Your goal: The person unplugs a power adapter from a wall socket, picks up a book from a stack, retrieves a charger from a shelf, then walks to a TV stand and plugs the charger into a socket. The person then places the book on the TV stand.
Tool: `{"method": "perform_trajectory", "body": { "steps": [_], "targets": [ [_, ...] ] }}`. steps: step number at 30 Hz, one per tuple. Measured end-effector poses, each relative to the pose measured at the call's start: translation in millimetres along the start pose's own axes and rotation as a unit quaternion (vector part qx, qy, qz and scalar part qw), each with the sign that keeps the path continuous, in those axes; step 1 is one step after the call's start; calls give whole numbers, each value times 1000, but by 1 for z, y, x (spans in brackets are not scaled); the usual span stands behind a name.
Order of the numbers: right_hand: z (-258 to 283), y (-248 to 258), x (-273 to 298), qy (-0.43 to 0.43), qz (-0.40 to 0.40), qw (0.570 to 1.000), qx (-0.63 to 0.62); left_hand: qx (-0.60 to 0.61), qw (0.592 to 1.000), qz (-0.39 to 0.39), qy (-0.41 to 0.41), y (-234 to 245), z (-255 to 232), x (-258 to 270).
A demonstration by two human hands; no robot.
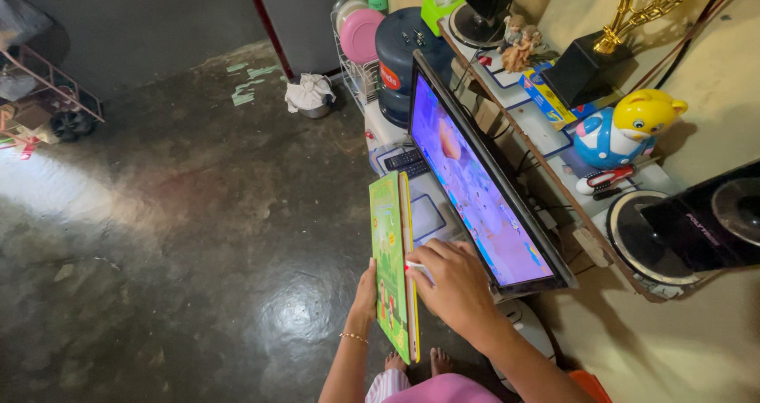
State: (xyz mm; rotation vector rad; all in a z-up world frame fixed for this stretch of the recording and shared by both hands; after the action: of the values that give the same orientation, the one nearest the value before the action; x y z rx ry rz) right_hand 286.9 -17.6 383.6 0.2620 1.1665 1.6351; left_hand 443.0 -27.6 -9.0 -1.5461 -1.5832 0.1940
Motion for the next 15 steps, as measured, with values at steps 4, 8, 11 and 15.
{"method": "perform_trajectory", "body": {
  "steps": [4, 8, 11, 15],
  "targets": [
    [26, 28, 9, 78, -156, 984, 44, 7, 1000, -9, 0, 5, 4, -8],
    [19, 19, 42, -67, -97, 981, -154, 21, 1000, -6, 13, 10, 11, -17],
    [-8, -25, 64, -221, 95, 925, -295, 8, 999, -45, 13, 14, 14, -22],
    [-43, -90, 78, -335, 103, 795, -496, 11, 996, -84, 12, 15, 17, -29]
  ]
}}
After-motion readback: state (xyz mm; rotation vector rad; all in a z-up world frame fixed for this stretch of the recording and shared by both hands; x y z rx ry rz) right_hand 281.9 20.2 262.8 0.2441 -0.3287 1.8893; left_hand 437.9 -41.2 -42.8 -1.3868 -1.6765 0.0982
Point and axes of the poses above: each hand's wrist, its own x-axis away from the middle knuckle, its own y-axis out of the back of the hand, z = x × y, the point moved 4 cm from there along -x, towards the middle knuckle, and after that the axes turned 1 degree about y, right-handed, at the moved point
